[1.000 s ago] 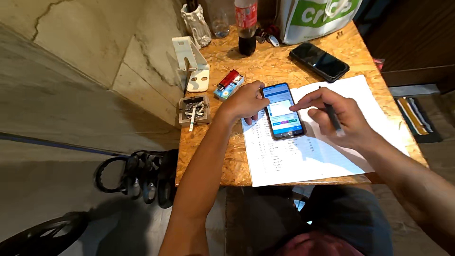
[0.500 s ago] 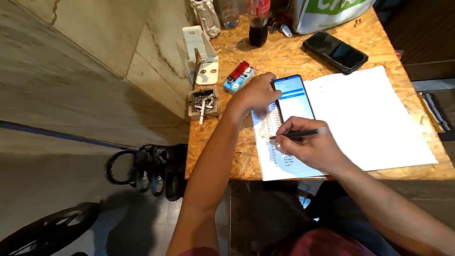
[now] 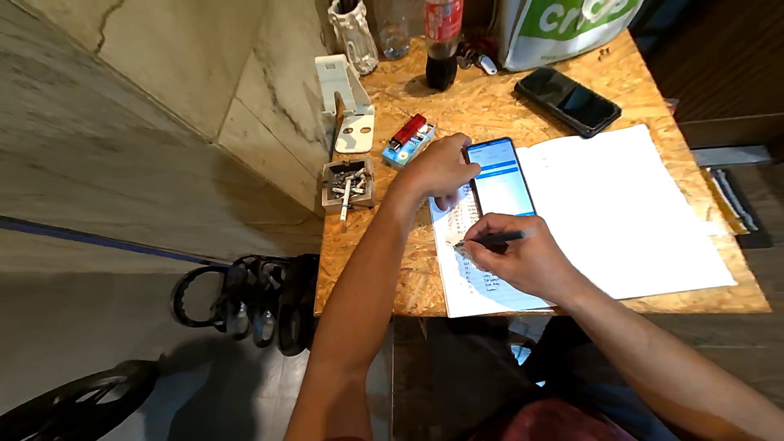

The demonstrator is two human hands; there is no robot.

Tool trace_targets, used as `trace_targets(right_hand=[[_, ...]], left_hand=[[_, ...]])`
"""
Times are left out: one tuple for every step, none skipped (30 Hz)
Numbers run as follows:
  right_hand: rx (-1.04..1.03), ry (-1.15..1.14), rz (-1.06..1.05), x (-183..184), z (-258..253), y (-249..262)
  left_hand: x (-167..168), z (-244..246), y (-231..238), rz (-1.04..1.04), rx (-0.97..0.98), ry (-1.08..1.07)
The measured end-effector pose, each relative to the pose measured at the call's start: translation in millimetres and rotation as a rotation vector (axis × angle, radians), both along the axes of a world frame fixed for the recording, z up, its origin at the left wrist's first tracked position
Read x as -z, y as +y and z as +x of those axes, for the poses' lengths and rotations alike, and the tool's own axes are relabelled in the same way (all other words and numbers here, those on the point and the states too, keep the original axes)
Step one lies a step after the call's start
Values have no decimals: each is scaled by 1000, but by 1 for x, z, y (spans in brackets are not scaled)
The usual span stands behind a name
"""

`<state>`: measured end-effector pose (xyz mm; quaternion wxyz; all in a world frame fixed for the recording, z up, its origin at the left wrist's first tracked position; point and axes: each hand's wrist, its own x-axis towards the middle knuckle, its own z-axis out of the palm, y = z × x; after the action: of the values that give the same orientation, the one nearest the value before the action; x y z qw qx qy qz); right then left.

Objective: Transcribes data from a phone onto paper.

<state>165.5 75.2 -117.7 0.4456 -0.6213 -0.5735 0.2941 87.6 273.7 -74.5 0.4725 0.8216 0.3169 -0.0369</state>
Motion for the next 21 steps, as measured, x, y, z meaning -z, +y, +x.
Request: trace_targets(right_hand=[[-1,5,1,0,0,0],[-3,10,3,1,1,0],[-4,13,1,2,1,0],[-5,19,-3,2,2,0],[-4,23,-7,2,2,0],[1,22,-10,2,2,0],[7,23,-8,3,1,0],[12,32,0,2,1,-1],[13,52,25,2,2,-2],[11,74,63,0,3,-5],[9,94,113,-2,6,-8],[13,114,166,-6,11,-11],[27,116,209,-10,18,-13],[43,106,242,-15,27,-14],[56,91,258,-21,39,-15],[64,72,257,-26,53,-14],[74,46,241,-30,66,-12],[83,22,224,-34,78,-10],[85,1,208,-36,88,-7],[74,-20,191,-36,96,-5],[51,-48,173,-35,102,-4]], left_hand=[[0,0,0,-6,-1,-3],[0,0,0,-16,0,-9],[1,0,1,-24,-3,-20],[3,0,1,-26,-2,-32],[4,0,1,-24,0,-35],[4,0,2,-18,2,-32],[4,0,2,-17,2,-27],[4,0,2,-22,0,-28],[4,0,2,-27,-1,-34],[4,-1,1,-31,-2,-34],[4,-1,1,-32,-1,-34],[3,-1,2,-33,-1,-33],[3,-1,2,-33,-1,-30],[3,-1,2,-37,-3,-28],[4,-1,2,-36,-3,-28],[4,0,2,-38,-6,-25],[4,0,2,-42,-9,-24],[3,0,2,-47,-13,-27],[3,0,2,-52,-18,-28],[3,0,1,-53,-20,-27],[3,0,2,-51,-19,-24]])
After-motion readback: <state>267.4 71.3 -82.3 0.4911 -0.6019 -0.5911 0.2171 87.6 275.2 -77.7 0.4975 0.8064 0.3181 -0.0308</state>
